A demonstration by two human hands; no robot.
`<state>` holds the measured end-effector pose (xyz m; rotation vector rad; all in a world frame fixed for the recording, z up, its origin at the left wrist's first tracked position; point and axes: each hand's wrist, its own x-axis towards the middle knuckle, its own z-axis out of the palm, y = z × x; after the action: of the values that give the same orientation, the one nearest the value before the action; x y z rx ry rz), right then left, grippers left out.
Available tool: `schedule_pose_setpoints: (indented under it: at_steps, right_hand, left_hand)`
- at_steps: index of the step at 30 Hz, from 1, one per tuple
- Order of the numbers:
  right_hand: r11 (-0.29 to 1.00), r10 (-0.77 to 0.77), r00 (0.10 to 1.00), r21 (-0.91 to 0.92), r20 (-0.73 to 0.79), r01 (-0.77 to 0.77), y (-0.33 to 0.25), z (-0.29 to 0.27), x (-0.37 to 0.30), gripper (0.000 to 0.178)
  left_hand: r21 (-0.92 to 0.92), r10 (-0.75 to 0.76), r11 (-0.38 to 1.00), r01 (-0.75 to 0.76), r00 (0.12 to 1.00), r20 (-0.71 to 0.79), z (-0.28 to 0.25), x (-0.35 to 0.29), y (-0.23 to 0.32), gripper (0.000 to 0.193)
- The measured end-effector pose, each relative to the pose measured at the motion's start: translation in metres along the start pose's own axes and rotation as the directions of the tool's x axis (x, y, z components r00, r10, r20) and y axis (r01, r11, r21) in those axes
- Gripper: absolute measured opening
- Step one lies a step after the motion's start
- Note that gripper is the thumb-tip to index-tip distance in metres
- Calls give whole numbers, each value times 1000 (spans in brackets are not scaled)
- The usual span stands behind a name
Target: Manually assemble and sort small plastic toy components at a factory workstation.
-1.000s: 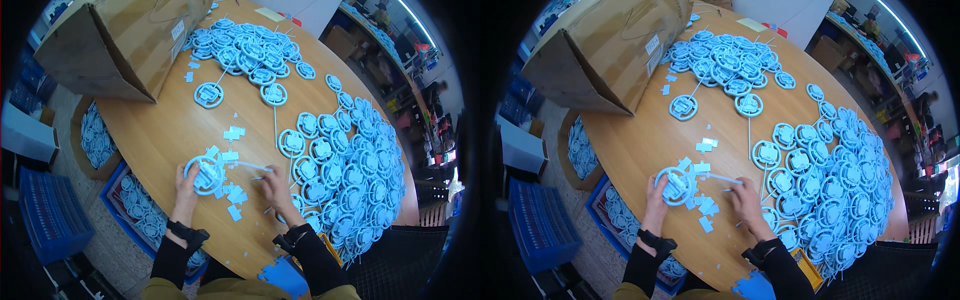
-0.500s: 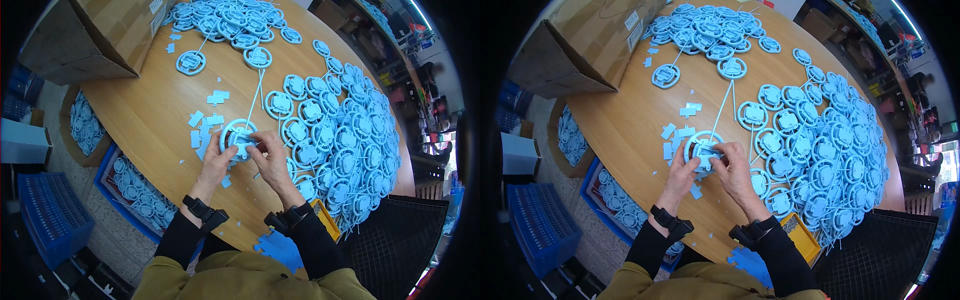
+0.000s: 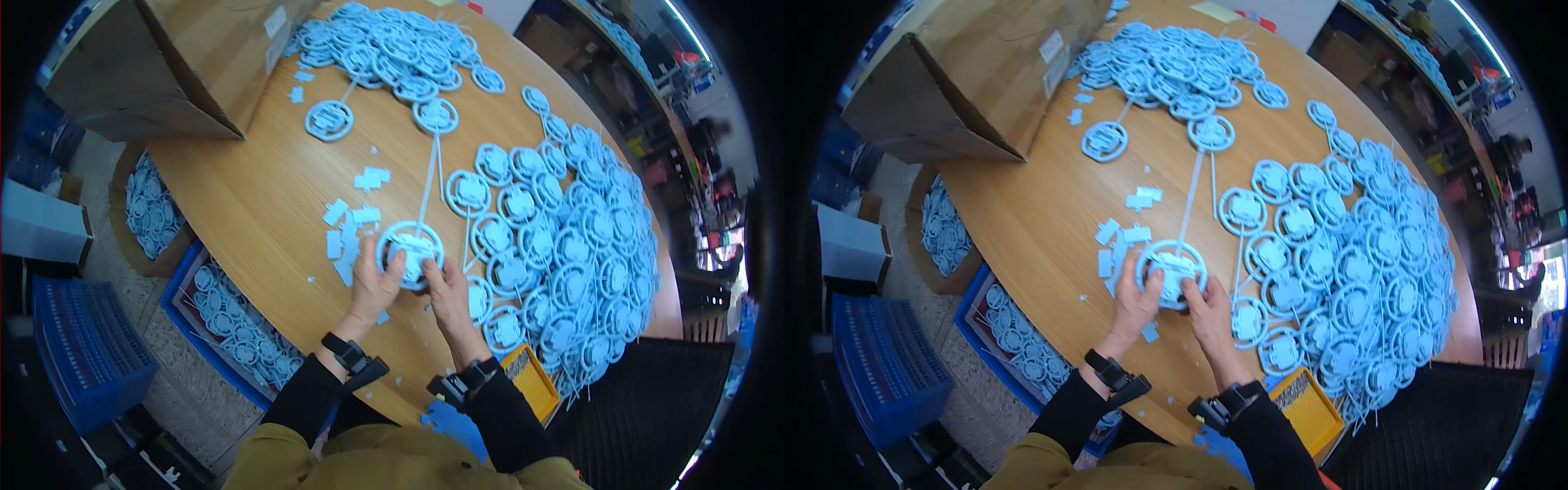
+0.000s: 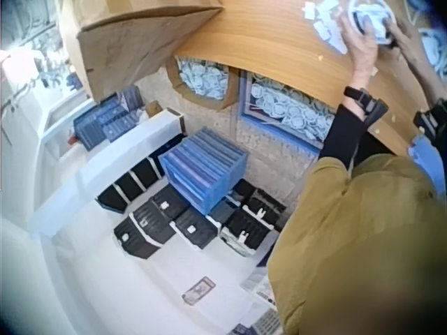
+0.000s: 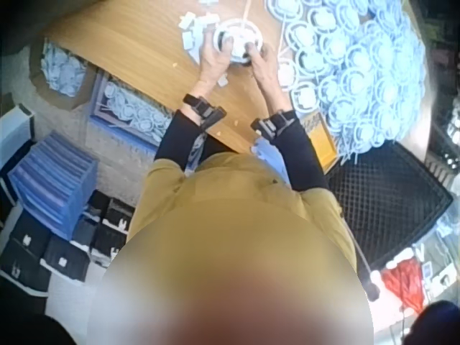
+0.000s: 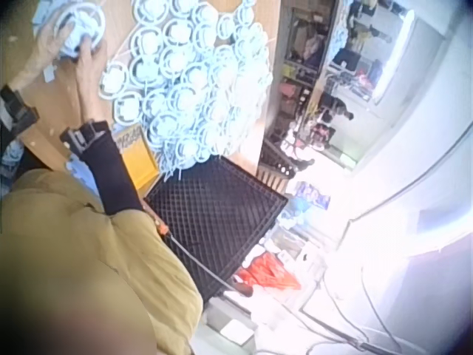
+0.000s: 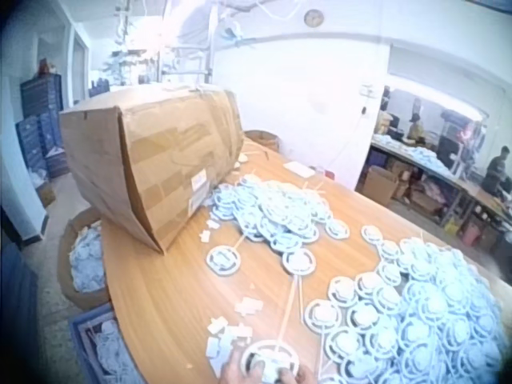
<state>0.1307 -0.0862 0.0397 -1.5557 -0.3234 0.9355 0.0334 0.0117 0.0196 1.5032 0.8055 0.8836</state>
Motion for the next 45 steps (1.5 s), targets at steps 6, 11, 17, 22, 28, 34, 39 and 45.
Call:
schedule_pose_setpoints:
  at_steps: [6,11,17,22,28,34,39,45]
  right_hand:
    - [999,-18,996,46,-92,22,-5,-23,-7,28]
    - [995,-16,984,90,-176,32,-14,-28,-10,28]
    - [989,69,973,141,-220,-38,-20,-44,-7,28]
    - [960,-7,938,260,-347,103,-4,-118,-15,36]
    - [748,19,892,598,-451,287,-63,-137,-18,39]
    - [941,-87,995,-334,-54,64,-137,-87,129,26]
    - [346,-428,880,-863,205,369,-163,-86,312,52]
    - [152,-479,869,-964,123,220,-206,-141,475,75]
  left_hand:
    - [-209,-105,967,145,976,192,18,8,3,37]
    - [-185,-176,947,263,904,389,23,13,6,38]
    - [-210,-151,944,256,897,416,41,24,16,37]
    - [-129,-162,910,395,624,765,30,65,15,52]
    - [444,251,848,-290,957,146,-46,266,-30,52]
    - [726,468,600,-336,883,22,-75,448,-61,76]
    - [758,123,652,-37,991,-57,-87,528,-81,91]
    - [765,287,611,-202,958,24,-87,551,-136,73]
